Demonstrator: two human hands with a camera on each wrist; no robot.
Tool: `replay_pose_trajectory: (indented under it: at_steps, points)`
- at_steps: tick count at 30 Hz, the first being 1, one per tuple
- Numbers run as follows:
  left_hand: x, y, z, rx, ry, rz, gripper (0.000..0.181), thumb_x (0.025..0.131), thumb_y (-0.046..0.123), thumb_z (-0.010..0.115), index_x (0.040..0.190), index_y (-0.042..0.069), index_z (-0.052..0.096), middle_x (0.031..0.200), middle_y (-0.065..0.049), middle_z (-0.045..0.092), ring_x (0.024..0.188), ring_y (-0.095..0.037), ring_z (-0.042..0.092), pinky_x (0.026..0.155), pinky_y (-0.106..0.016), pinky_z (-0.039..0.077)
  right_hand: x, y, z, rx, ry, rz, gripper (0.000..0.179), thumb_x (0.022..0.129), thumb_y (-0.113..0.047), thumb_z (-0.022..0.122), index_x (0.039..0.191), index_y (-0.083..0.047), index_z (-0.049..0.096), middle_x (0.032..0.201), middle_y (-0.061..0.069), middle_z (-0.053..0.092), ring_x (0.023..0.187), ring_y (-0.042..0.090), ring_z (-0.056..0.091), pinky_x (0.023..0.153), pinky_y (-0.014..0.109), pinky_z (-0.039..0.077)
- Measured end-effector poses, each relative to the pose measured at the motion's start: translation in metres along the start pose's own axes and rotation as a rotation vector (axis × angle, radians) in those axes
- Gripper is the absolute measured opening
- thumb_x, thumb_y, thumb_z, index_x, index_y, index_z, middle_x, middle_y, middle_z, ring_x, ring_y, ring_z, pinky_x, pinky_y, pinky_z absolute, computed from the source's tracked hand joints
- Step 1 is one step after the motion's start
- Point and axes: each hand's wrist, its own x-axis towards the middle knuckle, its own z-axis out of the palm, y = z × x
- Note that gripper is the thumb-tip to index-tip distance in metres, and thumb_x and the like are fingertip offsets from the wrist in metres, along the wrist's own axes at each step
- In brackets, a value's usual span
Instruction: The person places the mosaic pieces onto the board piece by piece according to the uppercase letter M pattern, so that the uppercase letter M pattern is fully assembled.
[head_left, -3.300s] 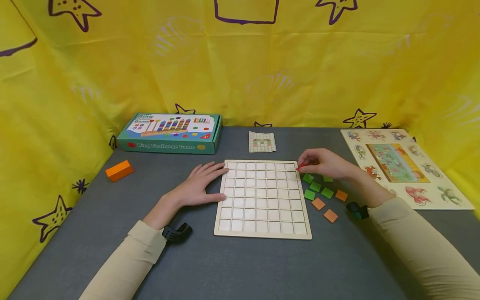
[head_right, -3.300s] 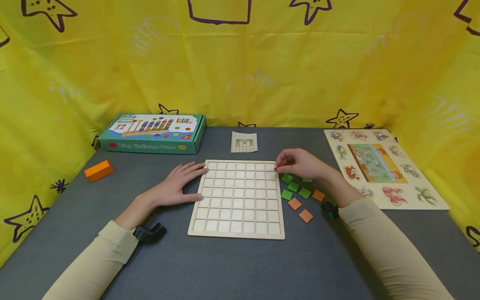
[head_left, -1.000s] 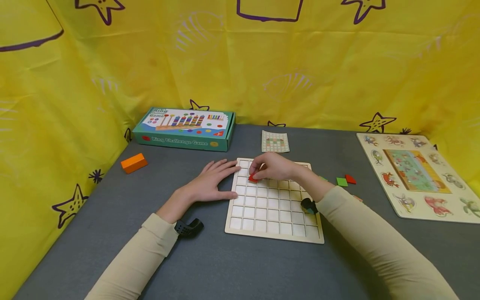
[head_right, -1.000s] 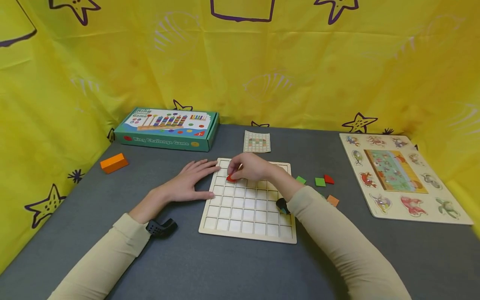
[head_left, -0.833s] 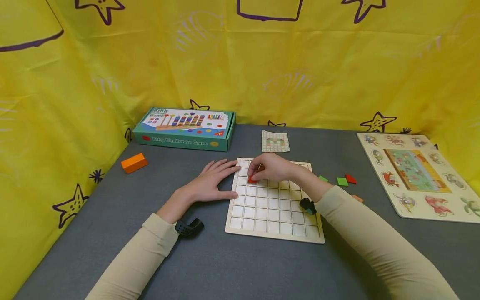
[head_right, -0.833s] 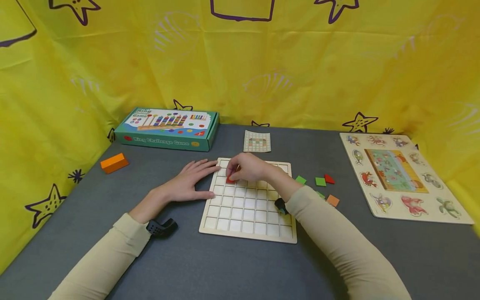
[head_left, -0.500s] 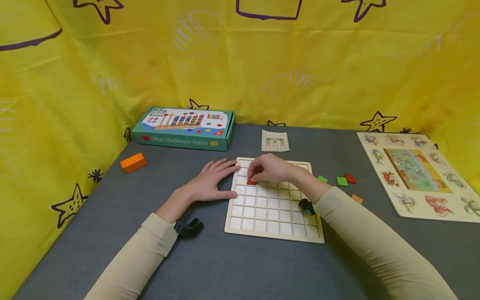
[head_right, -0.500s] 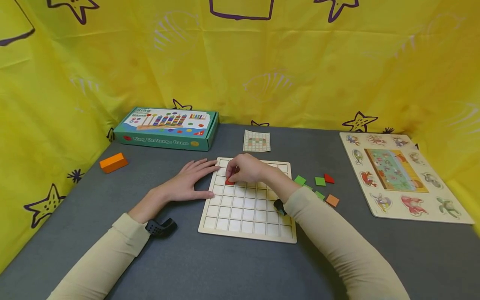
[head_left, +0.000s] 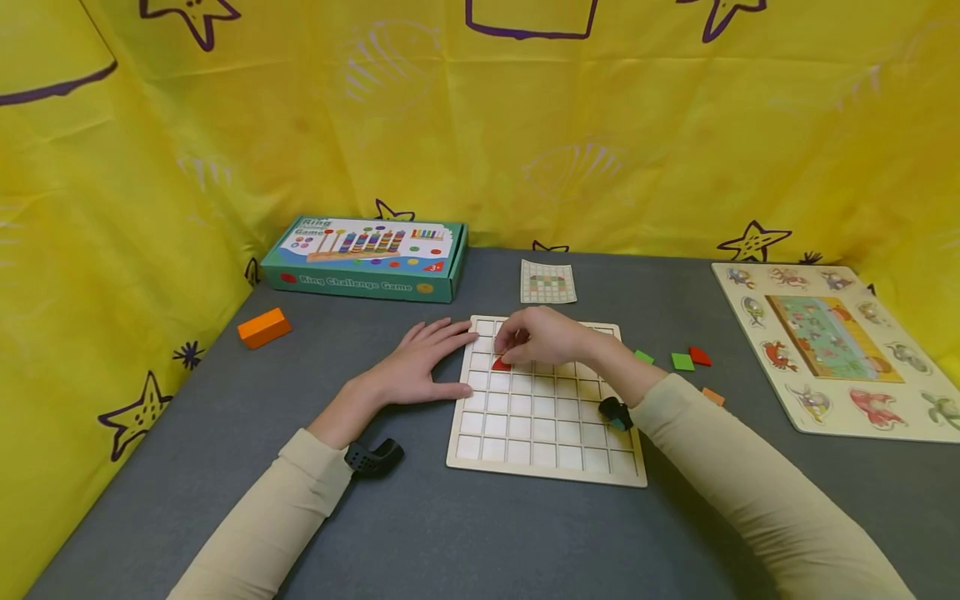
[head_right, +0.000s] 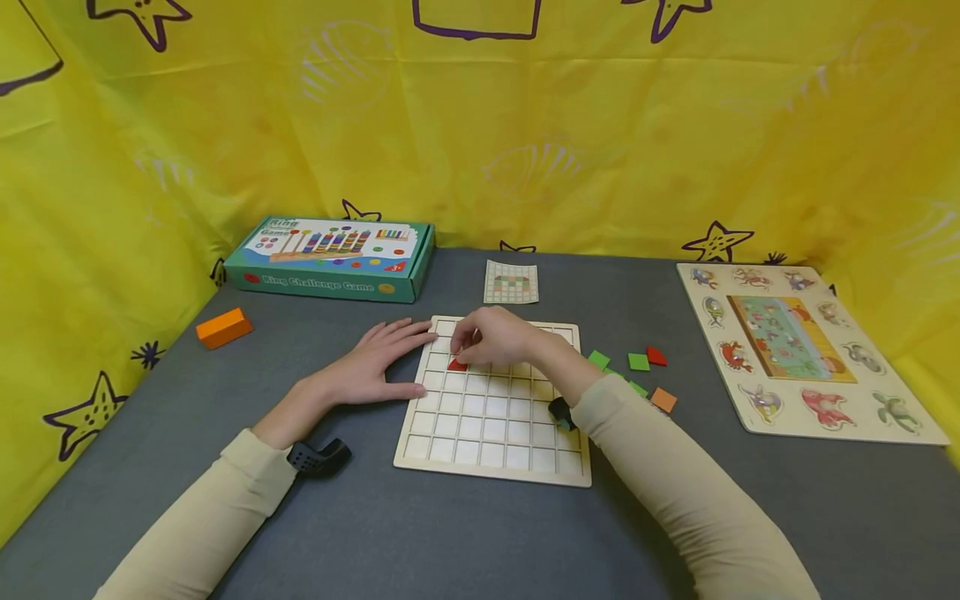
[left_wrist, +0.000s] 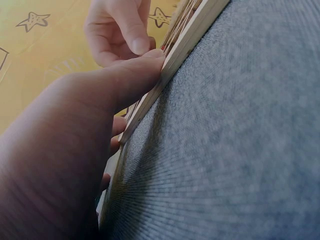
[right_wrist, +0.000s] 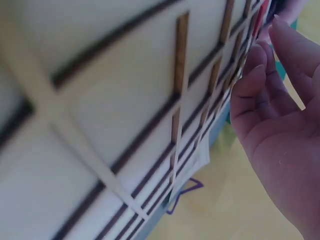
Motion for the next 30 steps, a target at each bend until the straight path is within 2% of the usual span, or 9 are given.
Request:
replay_pose_trajectory:
  at_steps: [4, 13, 18, 26, 30]
  points:
    - [0.002, 0.000, 0.000, 0.003, -0.005, -0.002, 0.086, 0.090, 0.061, 0.066, 0.159, 0.020, 0.035, 0.165, -0.001, 0.025, 0.152, -0.029, 0.014, 0.118, -0.058, 0.003, -0.006, 0.001, -0.008, 0.024, 0.012, 0.047, 0.010, 0.094, -0.014, 0.074, 0.102, -0.010, 0.075, 0.094, -0.002, 0.068, 0.088, 0.018, 0.061, 0.080, 0.034, 0.051]
    - [0.003, 0.000, 0.001, -0.005, -0.011, -0.005, 0.087, 0.090, 0.061, 0.066, 0.160, 0.020, 0.034, 0.165, -0.001, 0.025, 0.152, -0.030, 0.013, 0.118, -0.058, 0.002, -0.024, 0.005, -0.025, 0.052, 0.047, 0.060, 0.015, 0.094, -0.013, 0.074, 0.108, -0.008, 0.073, 0.095, -0.001, 0.068, 0.090, 0.019, 0.061, 0.081, 0.037, 0.050]
    - [0.002, 0.001, 0.001, -0.010, -0.007, 0.005, 0.087, 0.090, 0.061, 0.066, 0.160, 0.020, 0.034, 0.166, -0.001, 0.024, 0.152, -0.030, 0.013, 0.118, -0.058, 0.002, -0.042, 0.015, -0.032, 0.046, 0.080, 0.104, 0.015, 0.094, -0.014, 0.074, 0.108, -0.010, 0.073, 0.093, -0.002, 0.067, 0.090, 0.019, 0.060, 0.079, 0.037, 0.050]
    - [0.000, -0.001, -0.001, -0.009, -0.010, 0.001, 0.087, 0.090, 0.061, 0.066, 0.159, 0.020, 0.035, 0.165, -0.003, 0.025, 0.152, -0.030, 0.014, 0.118, -0.058, 0.002, -0.076, 0.030, -0.037, 0.045, 0.105, 0.144, 0.021, 0.096, -0.016, 0.072, 0.115, -0.005, 0.070, 0.093, 0.000, 0.064, 0.089, 0.021, 0.059, 0.081, 0.039, 0.051]
    - [0.000, -0.001, 0.000, -0.009, -0.013, -0.006, 0.087, 0.090, 0.063, 0.065, 0.160, 0.021, 0.035, 0.165, -0.002, 0.025, 0.152, -0.030, 0.013, 0.118, -0.058, 0.002, -0.092, 0.034, -0.041, 0.025, 0.146, 0.152, 0.026, 0.098, -0.019, 0.070, 0.119, -0.004, 0.068, 0.094, 0.000, 0.063, 0.086, 0.020, 0.058, 0.079, 0.040, 0.050]
